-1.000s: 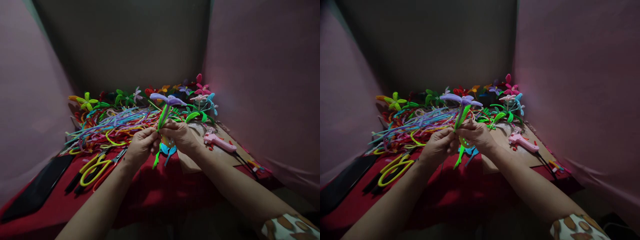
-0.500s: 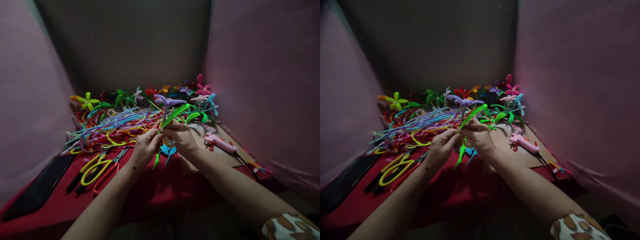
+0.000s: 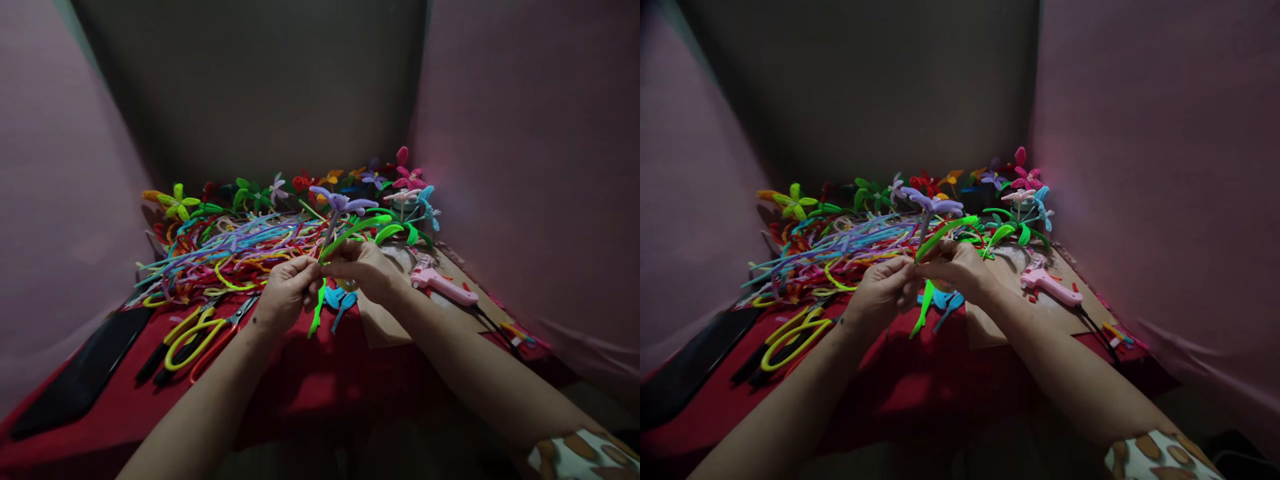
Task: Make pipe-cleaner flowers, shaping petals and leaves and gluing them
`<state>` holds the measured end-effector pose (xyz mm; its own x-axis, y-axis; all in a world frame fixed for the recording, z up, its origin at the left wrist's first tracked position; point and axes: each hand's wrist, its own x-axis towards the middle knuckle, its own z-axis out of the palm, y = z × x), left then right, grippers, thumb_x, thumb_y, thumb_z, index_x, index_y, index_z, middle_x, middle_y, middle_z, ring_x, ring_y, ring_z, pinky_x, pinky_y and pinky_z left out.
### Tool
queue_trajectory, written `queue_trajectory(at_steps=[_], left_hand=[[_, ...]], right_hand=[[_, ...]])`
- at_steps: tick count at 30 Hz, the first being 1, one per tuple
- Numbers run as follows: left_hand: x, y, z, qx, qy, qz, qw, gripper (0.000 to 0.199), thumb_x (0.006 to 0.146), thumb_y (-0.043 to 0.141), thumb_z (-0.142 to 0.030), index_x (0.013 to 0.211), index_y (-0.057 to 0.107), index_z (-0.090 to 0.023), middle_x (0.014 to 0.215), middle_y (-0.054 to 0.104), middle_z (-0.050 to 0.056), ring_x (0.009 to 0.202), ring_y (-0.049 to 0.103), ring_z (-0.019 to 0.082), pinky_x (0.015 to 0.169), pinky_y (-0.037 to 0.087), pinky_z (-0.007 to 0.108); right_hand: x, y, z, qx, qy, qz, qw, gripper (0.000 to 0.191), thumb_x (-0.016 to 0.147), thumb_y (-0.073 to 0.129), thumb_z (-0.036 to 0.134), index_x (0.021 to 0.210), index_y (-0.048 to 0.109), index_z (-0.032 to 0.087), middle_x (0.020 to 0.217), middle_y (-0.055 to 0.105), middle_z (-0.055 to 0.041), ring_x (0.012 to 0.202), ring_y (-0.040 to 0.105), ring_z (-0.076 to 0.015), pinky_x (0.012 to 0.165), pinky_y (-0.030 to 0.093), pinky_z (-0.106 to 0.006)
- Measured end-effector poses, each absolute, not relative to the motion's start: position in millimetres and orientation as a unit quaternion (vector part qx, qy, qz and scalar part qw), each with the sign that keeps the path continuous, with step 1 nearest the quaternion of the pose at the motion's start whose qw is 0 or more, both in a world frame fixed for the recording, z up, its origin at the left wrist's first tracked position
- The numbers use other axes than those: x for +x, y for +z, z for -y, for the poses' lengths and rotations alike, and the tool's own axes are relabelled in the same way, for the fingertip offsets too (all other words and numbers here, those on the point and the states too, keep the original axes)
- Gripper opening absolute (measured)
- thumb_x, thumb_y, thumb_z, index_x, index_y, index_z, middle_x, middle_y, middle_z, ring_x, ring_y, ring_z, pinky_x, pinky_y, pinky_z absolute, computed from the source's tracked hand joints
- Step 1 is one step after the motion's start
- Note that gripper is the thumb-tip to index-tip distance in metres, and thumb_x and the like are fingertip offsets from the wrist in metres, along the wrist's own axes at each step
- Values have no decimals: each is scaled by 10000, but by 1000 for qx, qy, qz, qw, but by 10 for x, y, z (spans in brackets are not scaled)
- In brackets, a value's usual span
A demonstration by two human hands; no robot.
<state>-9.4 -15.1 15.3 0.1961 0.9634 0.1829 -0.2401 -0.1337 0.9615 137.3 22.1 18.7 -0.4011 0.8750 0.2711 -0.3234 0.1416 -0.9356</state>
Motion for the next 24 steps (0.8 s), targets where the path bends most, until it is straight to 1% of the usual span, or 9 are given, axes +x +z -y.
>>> queue_trajectory(at_steps=[3, 8, 12, 14, 15, 17, 19, 21, 24], left_hand=[[-91, 173, 159, 503, 516, -309, 620, 191, 773, 590, -287, 675, 522, -137, 445, 401, -74, 304, 284, 10, 305, 261, 132], [-141, 115, 154, 453, 442, -222, 742, 160, 762, 589, -242, 667, 526, -130, 423, 317, -94, 294, 162, -4, 269, 237, 110], [-211, 85, 131, 460, 369, -182, 786, 178, 738, 610, -273, 660, 520, -140, 414, 270, -107, 285, 114, -1, 236, 231, 120], [-217, 115, 128, 498, 372, -215, 754, 214, 755, 594, -317, 656, 514, -144, 418, 307, -97, 284, 165, 4, 257, 254, 129], [-208, 135, 131, 526, 393, -245, 713, 235, 769, 578, -334, 648, 513, -143, 427, 345, -84, 293, 228, 11, 283, 287, 138], [-168, 170, 148, 585, 453, -321, 592, 217, 769, 583, -327, 670, 537, -140, 475, 447, -54, 351, 374, 33, 360, 362, 160], [-114, 184, 174, 627, 505, -388, 450, 154, 735, 621, -289, 725, 580, -141, 536, 518, -38, 432, 471, 57, 435, 406, 177], [-63, 178, 199, 641, 529, -427, 356, 124, 721, 626, -267, 732, 601, -146, 529, 523, -43, 439, 480, 63, 444, 405, 182], [-25, 168, 215, 632, 533, -439, 352, 183, 754, 578, -287, 634, 567, -149, 460, 494, -45, 375, 452, 68, 380, 369, 189]], right_hand=[[1396, 156, -264, -188, 639, 561, 492, 161, 552, 747, 168, 695, 674, 161, 608, 599, 24, 558, 524, -85, 558, 398, -229], [1399, 182, -243, -178, 677, 554, 451, 122, 571, 730, 150, 691, 706, 157, 630, 632, 3, 599, 554, -98, 598, 421, -234], [1371, 171, -197, -173, 686, 558, 434, 109, 559, 732, 152, 664, 705, 150, 643, 629, -3, 570, 538, -93, 569, 411, -237], [1352, 144, -189, -177, 684, 539, 459, 112, 558, 736, 167, 662, 697, 152, 647, 615, 3, 557, 520, -85, 553, 402, -236], [1341, 131, -188, -177, 681, 523, 480, 118, 551, 742, 171, 654, 688, 155, 644, 604, 10, 557, 514, -83, 552, 400, -236], [1316, 116, -185, -176, 675, 498, 515, 134, 531, 753, 178, 633, 667, 157, 645, 585, 19, 571, 512, -83, 559, 402, -238], [1290, 117, -178, -183, 671, 487, 528, 154, 517, 761, 189, 615, 647, 154, 632, 570, 25, 565, 510, -83, 545, 394, -236], [1269, 129, -170, -206, 664, 473, 541, 178, 502, 766, 205, 599, 626, 153, 566, 540, 40, 500, 476, -68, 491, 358, -224], [1267, 152, -170, -229, 647, 465, 558, 220, 466, 779, 205, 583, 600, 154, 508, 513, 58, 447, 434, -53, 451, 314, -213]])
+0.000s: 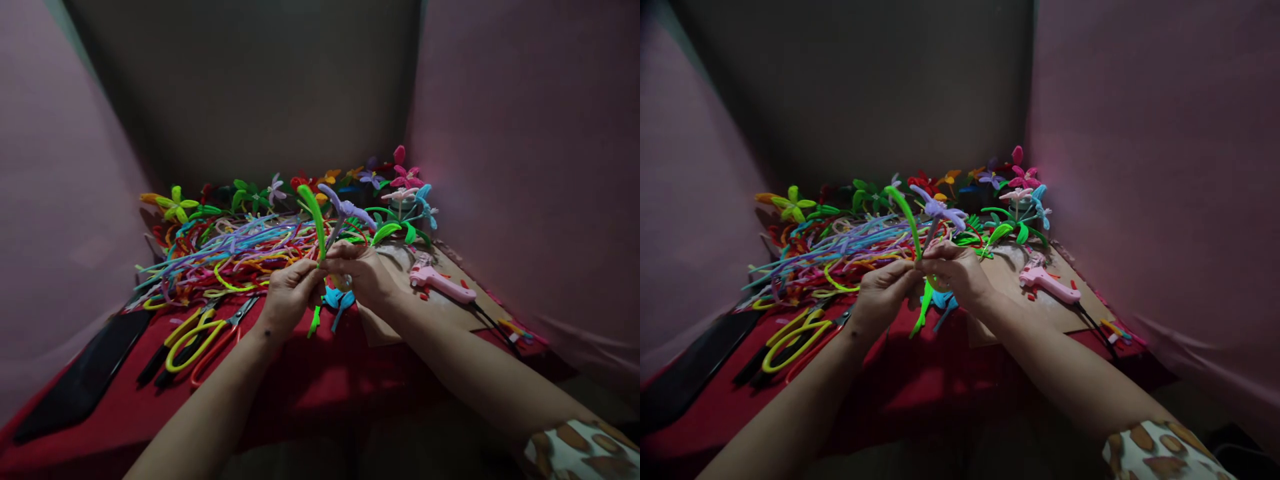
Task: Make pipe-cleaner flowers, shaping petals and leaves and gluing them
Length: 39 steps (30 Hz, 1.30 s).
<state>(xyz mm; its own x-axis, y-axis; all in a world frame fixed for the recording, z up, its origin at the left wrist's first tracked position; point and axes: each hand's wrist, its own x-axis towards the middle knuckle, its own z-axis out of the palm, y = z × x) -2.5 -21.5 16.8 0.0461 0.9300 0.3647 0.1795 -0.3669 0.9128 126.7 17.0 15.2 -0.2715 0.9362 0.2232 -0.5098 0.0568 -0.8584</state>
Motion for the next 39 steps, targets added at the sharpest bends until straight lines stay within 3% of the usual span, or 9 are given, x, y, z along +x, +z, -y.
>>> queue_trajectory(at_steps=[9, 15, 20, 23, 25, 28, 32, 34, 39], left_hand=[[-91, 176, 174, 581, 526, -404, 472, 232, 742, 605, -339, 631, 556, -142, 448, 501, -44, 298, 418, 56, 282, 303, 166], [-99, 199, 172, 528, 518, -363, 566, 230, 735, 625, -337, 657, 542, -137, 427, 468, -60, 280, 358, 29, 283, 256, 139], [-126, 147, 157, 478, 475, -272, 687, 246, 675, 681, -343, 669, 551, -134, 387, 402, -83, 244, 240, 6, 255, 221, 124], [-162, 122, 139, 469, 434, -251, 727, 275, 662, 682, -379, 651, 540, -143, 374, 367, -94, 239, 179, 1, 242, 197, 129], [-168, 131, 131, 516, 430, -280, 686, 272, 706, 636, -393, 649, 543, -144, 384, 400, -75, 255, 252, 18, 271, 240, 141], [-130, 139, 133, 612, 475, -383, 503, 211, 752, 594, -336, 677, 582, -140, 486, 533, -18, 391, 458, 67, 397, 368, 173], [-60, 87, 145, 628, 546, -460, 311, 118, 731, 609, -290, 747, 633, -176, 553, 561, -27, 472, 492, 80, 482, 400, 182], [-48, 79, 149, 617, 552, -458, 324, 134, 741, 598, -299, 698, 612, -173, 516, 533, -34, 440, 478, 77, 458, 389, 184], [-71, 139, 155, 549, 538, -400, 499, 185, 744, 611, -311, 675, 554, -150, 479, 496, -48, 354, 414, 50, 364, 321, 171]], right_hand=[[1412, 232, -189, -239, 619, 594, 455, 294, 484, 786, 230, 701, 599, 163, 566, 548, 51, 473, 445, -60, 451, 304, -207], [1412, 207, -246, -204, 663, 548, 468, 187, 547, 747, 195, 690, 633, 160, 592, 593, 33, 523, 503, -79, 514, 378, -221], [1348, 177, -231, -148, 741, 516, 403, 148, 569, 717, 172, 709, 671, 155, 618, 619, 18, 548, 542, -85, 566, 412, -232], [1327, 133, -218, -148, 732, 505, 433, 131, 555, 730, 151, 654, 645, 155, 596, 596, 31, 535, 540, -79, 564, 407, -228], [1315, 101, -218, -161, 711, 497, 471, 148, 549, 738, 153, 634, 618, 158, 565, 564, 45, 498, 509, -71, 535, 392, -227], [1283, 74, -217, -196, 685, 467, 523, 189, 537, 748, 197, 632, 589, 164, 511, 517, 61, 434, 444, -61, 474, 355, -227], [1229, 90, -194, -233, 656, 435, 571, 242, 491, 768, 253, 589, 566, 161, 492, 502, 64, 441, 428, -57, 466, 337, -220], [1227, 106, -187, -236, 636, 461, 572, 237, 492, 768, 261, 585, 578, 155, 495, 487, 66, 443, 410, -48, 461, 316, -217], [1302, 119, -221, -220, 611, 532, 543, 207, 525, 755, 249, 672, 642, 157, 584, 530, 43, 477, 431, -54, 479, 315, -226]])
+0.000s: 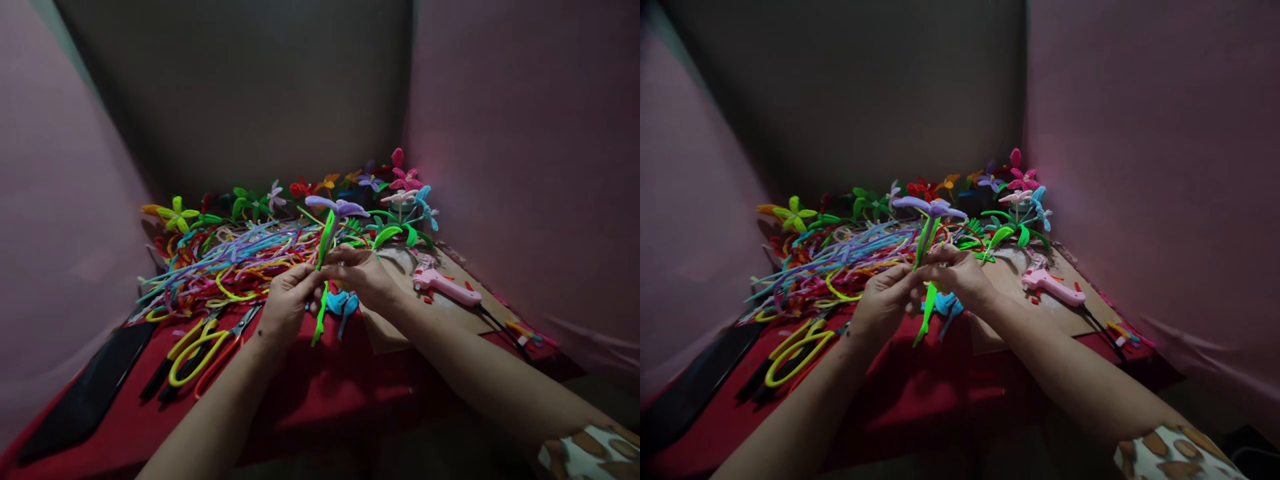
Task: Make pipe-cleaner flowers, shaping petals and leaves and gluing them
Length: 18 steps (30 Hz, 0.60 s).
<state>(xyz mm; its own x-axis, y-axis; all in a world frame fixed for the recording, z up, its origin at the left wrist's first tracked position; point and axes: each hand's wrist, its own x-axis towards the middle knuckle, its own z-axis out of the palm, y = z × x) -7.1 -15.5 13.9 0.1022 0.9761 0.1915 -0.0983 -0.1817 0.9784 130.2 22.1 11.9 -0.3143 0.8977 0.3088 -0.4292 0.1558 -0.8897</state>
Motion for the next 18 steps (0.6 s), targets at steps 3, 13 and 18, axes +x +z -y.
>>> queue_trajectory(at_steps=[3, 13, 18], left_hand=[[-103, 139, 156, 508, 522, -329, 601, 169, 747, 617, -292, 697, 545, -147, 463, 454, -62, 337, 363, 29, 349, 296, 149], [-100, 125, 163, 532, 439, -312, 654, 201, 760, 585, -324, 667, 552, -149, 452, 401, -65, 316, 292, 26, 329, 284, 151], [-44, 98, 181, 617, 542, -466, 329, 103, 741, 602, -272, 724, 615, -171, 534, 500, -42, 448, 435, 57, 441, 347, 163]], right_hand=[[1337, 120, -247, -202, 632, 549, 509, 171, 567, 729, 246, 692, 656, 156, 592, 556, 25, 510, 464, -75, 509, 346, -235], [1358, 77, -253, -188, 671, 537, 475, 106, 621, 692, 245, 660, 639, 162, 532, 548, 33, 450, 429, -70, 494, 335, -236], [1287, 10, -276, -253, 619, 515, 537, 155, 598, 714, 276, 625, 616, 159, 546, 516, 40, 493, 425, -72, 500, 323, -236]])
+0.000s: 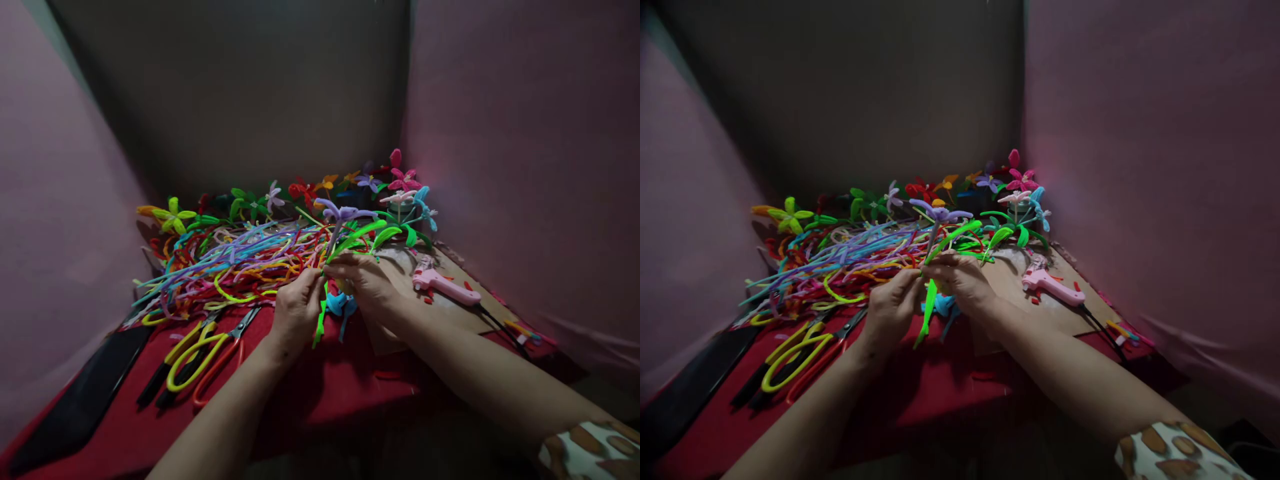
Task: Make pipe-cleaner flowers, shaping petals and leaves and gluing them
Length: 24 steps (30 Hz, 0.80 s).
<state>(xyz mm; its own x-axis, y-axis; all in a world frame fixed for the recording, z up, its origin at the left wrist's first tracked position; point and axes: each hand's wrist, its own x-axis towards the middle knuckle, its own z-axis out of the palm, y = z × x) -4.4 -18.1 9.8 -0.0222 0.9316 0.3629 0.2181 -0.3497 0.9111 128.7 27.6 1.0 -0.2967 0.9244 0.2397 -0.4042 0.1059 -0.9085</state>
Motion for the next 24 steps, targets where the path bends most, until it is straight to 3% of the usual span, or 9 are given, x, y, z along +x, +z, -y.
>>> queue_trajectory(at_steps=[2, 8, 12, 17, 21, 24], left_hand=[[-54, 97, 176, 600, 536, -464, 370, 124, 752, 586, -292, 729, 602, -171, 514, 480, -51, 397, 400, 50, 391, 316, 168], [-101, 133, 142, 476, 507, -323, 642, 154, 745, 607, -291, 743, 539, -153, 486, 404, -86, 315, 260, 5, 320, 215, 132], [-124, 116, 126, 458, 492, -276, 687, 109, 750, 603, -225, 748, 539, -137, 483, 369, -89, 319, 215, -6, 316, 220, 114], [-174, 107, 120, 438, 439, -238, 748, 100, 770, 573, -217, 744, 543, -126, 483, 325, -93, 319, 142, -3, 283, 221, 113], [-176, 124, 110, 473, 412, -243, 740, 134, 778, 560, -270, 761, 541, -138, 486, 306, -96, 318, 149, 5, 285, 230, 130], [-127, 122, 114, 572, 448, -362, 584, 202, 808, 510, -331, 715, 521, -152, 497, 400, -64, 341, 311, 30, 340, 291, 154]], right_hand=[[1275, 16, -268, -257, 606, 536, 529, 168, 605, 712, 297, 637, 627, 155, 546, 517, 35, 498, 424, -75, 503, 325, -241], [1335, 135, -219, -269, 577, 574, 515, 186, 533, 757, 251, 661, 660, 157, 645, 560, 25, 542, 450, -75, 533, 344, -240], [1377, 165, -253, -247, 601, 558, 516, 160, 555, 739, 227, 688, 684, 157, 674, 594, 11, 592, 499, -91, 567, 369, -242], [1407, 130, -280, -217, 671, 546, 452, 155, 592, 714, 212, 731, 689, 148, 556, 570, 23, 455, 411, -55, 464, 286, -223], [1385, 65, -269, -205, 712, 504, 444, 122, 593, 703, 196, 703, 677, 153, 550, 559, 30, 451, 417, -52, 452, 283, -211], [1335, 6, -267, -218, 692, 483, 491, 107, 590, 701, 201, 682, 664, 160, 595, 571, 25, 512, 459, -71, 485, 318, -215]])
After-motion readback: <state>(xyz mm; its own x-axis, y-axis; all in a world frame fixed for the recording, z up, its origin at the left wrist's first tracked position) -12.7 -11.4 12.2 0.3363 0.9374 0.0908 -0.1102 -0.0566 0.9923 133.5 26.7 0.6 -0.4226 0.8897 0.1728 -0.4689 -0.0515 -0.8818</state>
